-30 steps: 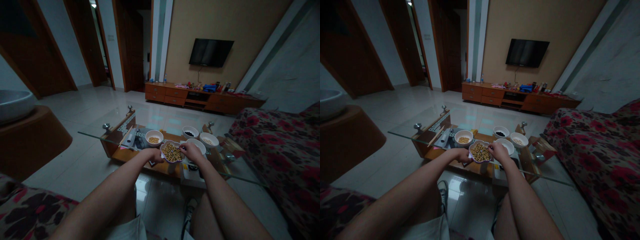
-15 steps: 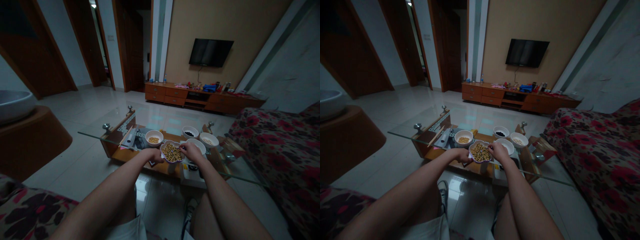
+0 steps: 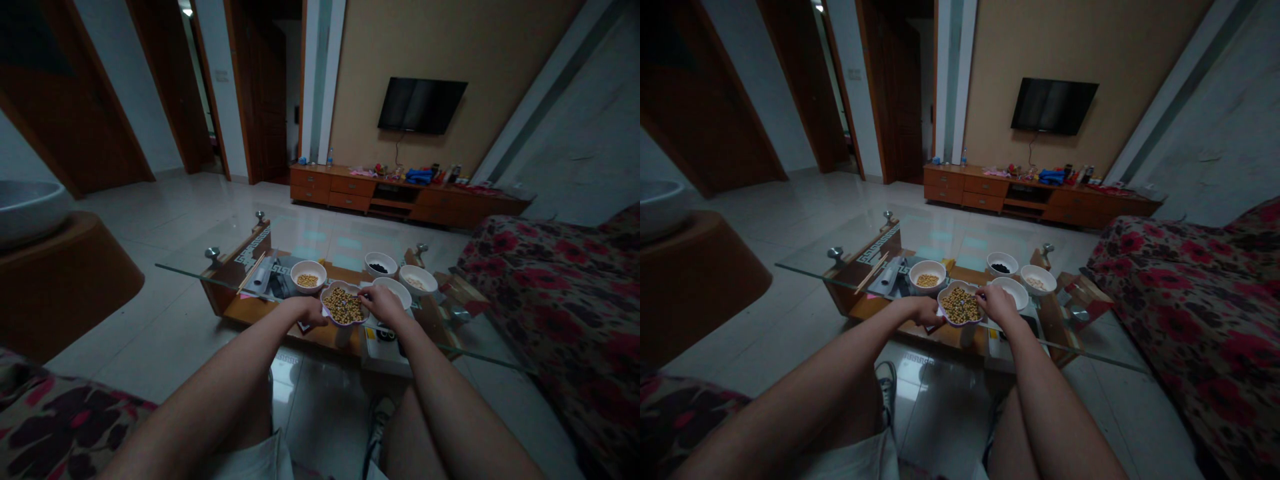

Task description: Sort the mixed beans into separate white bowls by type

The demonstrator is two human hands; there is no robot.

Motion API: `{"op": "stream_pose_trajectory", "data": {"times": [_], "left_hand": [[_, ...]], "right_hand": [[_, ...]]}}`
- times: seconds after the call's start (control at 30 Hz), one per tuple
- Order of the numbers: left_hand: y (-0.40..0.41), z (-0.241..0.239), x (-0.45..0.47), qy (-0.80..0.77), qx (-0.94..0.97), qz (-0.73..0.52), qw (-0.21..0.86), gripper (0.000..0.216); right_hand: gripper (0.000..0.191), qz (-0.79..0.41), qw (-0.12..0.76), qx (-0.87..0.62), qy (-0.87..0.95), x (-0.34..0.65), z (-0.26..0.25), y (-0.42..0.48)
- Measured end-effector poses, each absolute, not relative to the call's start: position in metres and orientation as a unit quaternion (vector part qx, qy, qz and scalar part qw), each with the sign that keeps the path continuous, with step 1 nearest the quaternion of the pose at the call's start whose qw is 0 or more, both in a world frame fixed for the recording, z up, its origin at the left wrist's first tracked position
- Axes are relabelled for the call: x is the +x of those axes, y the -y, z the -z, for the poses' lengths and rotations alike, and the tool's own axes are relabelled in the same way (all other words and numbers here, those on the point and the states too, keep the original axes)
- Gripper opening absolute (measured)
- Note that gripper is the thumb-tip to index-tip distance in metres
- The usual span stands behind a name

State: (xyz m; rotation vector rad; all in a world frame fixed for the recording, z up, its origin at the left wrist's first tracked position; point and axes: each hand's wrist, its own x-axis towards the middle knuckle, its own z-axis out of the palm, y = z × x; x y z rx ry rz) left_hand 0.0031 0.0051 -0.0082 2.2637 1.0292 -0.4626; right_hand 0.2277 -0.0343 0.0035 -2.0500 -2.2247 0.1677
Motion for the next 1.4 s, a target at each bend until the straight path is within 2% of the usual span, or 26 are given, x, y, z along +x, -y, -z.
{"op": "stream_pose_trajectory", "data": {"times": [0.17, 0.4, 0.67, 0.77, 1.23, 1.4], "left_hand": [[-0.004, 0.005, 0.003, -0.385, 0.854, 0.174, 0.303, 0.033], [-0.005, 0.004, 0.002, -0.383, 0.86, 0.169, 0.293, 0.034], [-0.006, 0.008, 0.002, -0.409, 0.846, 0.178, 0.291, 0.036], [-0.004, 0.005, 0.002, -0.406, 0.848, 0.183, 0.287, 0.034], [-0.002, 0.006, 0.0, -0.413, 0.846, 0.149, 0.302, 0.02], [-0.002, 0.006, 0.0, -0.424, 0.838, 0.136, 0.315, 0.016]], "right_hand": [[0.028, -0.068, 0.059, -0.669, 0.738, 0.228, -0.005, 0.034], [0.029, -0.066, 0.113, -0.657, 0.743, 0.23, -0.011, 0.037], [0.03, -0.064, 0.246, -0.655, 0.712, 0.251, -0.028, 0.043], [0.03, -0.052, 0.267, -0.662, 0.699, 0.261, -0.032, 0.047], [0.031, 0.021, 0.186, -0.747, 0.638, 0.291, -0.018, 0.045], [0.032, 0.031, 0.188, -0.772, 0.606, 0.287, -0.021, 0.048]]}}
